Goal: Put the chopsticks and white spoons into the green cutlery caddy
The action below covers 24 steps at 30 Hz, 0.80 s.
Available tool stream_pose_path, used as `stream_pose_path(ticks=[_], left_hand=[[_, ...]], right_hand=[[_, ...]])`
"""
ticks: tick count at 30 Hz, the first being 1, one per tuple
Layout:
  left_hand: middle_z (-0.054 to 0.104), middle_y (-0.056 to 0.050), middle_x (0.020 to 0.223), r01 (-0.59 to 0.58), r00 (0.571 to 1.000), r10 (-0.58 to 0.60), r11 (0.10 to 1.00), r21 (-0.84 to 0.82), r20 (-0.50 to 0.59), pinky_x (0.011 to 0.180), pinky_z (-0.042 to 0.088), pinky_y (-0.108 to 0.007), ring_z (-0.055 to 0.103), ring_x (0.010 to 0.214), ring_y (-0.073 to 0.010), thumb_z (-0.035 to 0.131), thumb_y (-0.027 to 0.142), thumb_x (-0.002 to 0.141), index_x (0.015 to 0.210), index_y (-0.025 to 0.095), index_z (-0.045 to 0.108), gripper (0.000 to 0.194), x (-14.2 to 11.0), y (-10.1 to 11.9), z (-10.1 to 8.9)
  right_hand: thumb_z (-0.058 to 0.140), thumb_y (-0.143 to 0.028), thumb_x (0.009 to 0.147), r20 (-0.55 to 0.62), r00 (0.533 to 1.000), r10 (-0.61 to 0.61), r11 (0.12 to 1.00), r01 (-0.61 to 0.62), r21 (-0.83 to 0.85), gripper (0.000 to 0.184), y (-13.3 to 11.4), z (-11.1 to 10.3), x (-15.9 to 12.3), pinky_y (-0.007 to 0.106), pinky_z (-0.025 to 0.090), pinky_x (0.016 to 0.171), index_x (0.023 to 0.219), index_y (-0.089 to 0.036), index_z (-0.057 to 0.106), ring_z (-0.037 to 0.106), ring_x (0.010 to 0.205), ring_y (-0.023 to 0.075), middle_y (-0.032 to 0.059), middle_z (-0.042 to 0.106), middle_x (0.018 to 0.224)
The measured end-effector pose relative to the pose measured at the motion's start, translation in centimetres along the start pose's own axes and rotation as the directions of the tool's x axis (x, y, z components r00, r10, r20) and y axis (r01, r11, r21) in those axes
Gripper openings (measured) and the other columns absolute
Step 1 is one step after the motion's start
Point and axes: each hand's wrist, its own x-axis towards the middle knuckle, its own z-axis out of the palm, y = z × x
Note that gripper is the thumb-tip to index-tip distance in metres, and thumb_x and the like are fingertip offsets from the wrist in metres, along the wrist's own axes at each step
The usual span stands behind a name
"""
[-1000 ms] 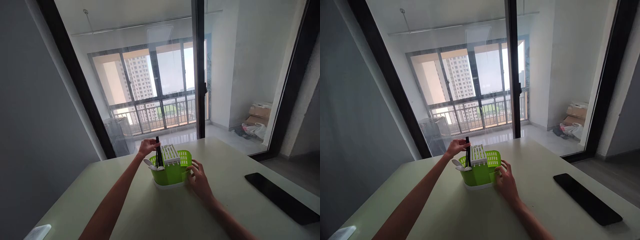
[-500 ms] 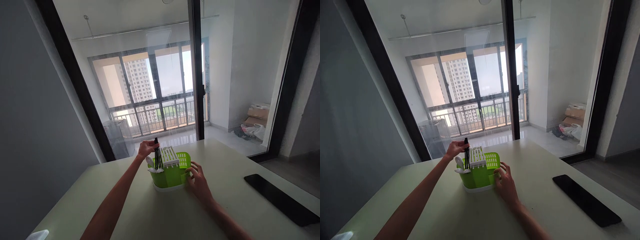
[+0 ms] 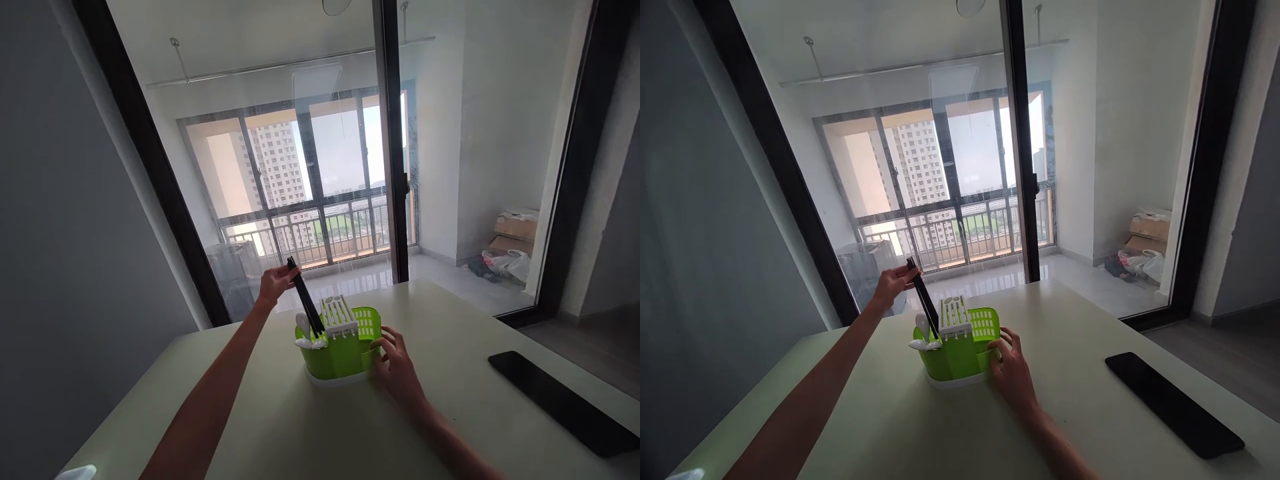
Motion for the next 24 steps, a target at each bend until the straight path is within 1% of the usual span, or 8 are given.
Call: stream_pose_path(ticks=[4,8,11,15,17,19,21,24], left_hand=[[0.081,-0.006,0.091,0.034,0.994,-0.041,0.997,-0.074,-0.101,0.087,0.064,-0.036,0.078,0.089,-0.0232,0.095,0.036,0.071,0.094,0.013,0.080,0.037,1.0,1.5,-3.2],[0.074,-0.008,0.115,0.107,0.965,-0.136,0.985,-0.138,-0.226,0.085,0.063,-0.040,0.073,0.098,-0.0205,0.072,0.031,0.097,0.116,0.015,0.070,0.026,1.3,1.9,-7.5],[0.067,-0.009,0.128,0.163,0.931,-0.210,0.971,-0.176,-0.298,0.089,0.061,-0.044,0.069,0.106,-0.0233,0.067,0.035,0.100,0.129,0.017,0.064,0.034,0.7,1.1,-10.8],[0.067,-0.009,0.127,0.282,0.891,-0.327,0.942,-0.180,-0.316,0.088,0.062,-0.043,0.070,0.105,-0.0229,0.066,0.035,0.101,0.129,0.017,0.063,0.034,-1.2,-1.0,-14.7],[0.072,-0.008,0.117,0.379,0.870,-0.408,0.913,-0.152,-0.277,0.084,0.063,-0.037,0.073,0.097,-0.0198,0.070,0.031,0.098,0.117,0.015,0.068,0.025,-2.7,-2.1,-16.5],[0.078,-0.008,0.103,0.496,0.838,-0.505,0.863,-0.097,-0.205,0.080,0.064,-0.030,0.076,0.088,-0.0191,0.081,0.024,0.088,0.099,0.014,0.074,0.016,-4.6,-3.0,-18.1],[0.081,-0.010,0.093,0.610,0.786,-0.606,0.793,-0.012,-0.123,0.076,0.065,-0.028,0.079,0.085,-0.0238,0.094,0.018,0.070,0.085,0.014,0.075,0.024,-6.6,-3.7,-19.6],[0.082,-0.011,0.084,0.717,0.695,-0.716,0.684,0.134,-0.059,0.068,0.067,-0.033,0.081,0.081,-0.0331,0.103,0.018,0.048,0.075,0.015,0.076,0.038,-9.4,-4.6,-21.3]], right_hand=[[0.054,-0.017,0.088,-0.008,1.000,-0.005,1.000,0.005,0.004,0.021,0.2,0.0,0.1,0.039,0.069,0.077,0.098,-0.023,0.072,0.065,0.124,0.0292,0.0151,0.050,0.147],[0.055,-0.016,0.087,0.003,1.000,-0.001,1.000,0.001,0.018,0.021,0.3,0.1,0.1,0.039,0.069,0.078,0.099,-0.023,0.071,0.062,0.126,0.0290,0.0148,0.049,0.147],[0.055,-0.018,0.089,0.014,1.000,0.013,1.000,-0.013,0.028,0.020,0.3,0.2,-0.1,0.040,0.069,0.078,0.100,-0.023,0.070,0.064,0.123,0.0284,0.0149,0.049,0.147],[0.052,-0.021,0.094,0.042,0.998,0.044,0.999,-0.045,0.016,0.021,0.4,0.2,-0.4,0.041,0.069,0.076,0.106,-0.024,0.069,0.069,0.108,0.0250,0.0152,0.047,0.148],[0.052,-0.021,0.094,0.048,0.998,0.040,0.999,-0.041,0.009,0.021,0.5,0.2,-0.5,0.040,0.069,0.076,0.106,-0.024,0.068,0.069,0.106,0.0239,0.0149,0.046,0.148],[0.052,-0.021,0.093,0.047,0.998,0.029,1.000,-0.029,0.001,0.021,0.6,0.2,-0.6,0.039,0.068,0.077,0.107,-0.023,0.067,0.068,0.108,0.0234,0.0147,0.047,0.146],[0.052,-0.020,0.092,0.045,0.999,0.021,1.000,-0.020,-0.011,0.022,0.7,0.1,-0.6,0.038,0.067,0.078,0.107,-0.023,0.067,0.067,0.109,0.0233,0.0145,0.047,0.146],[0.051,-0.017,0.090,0.044,0.999,0.023,0.999,-0.021,-0.034,0.025,0.6,0.0,-0.7,0.037,0.066,0.077,0.108,-0.024,0.066,0.068,0.106,0.0220,0.0135,0.047,0.145]])
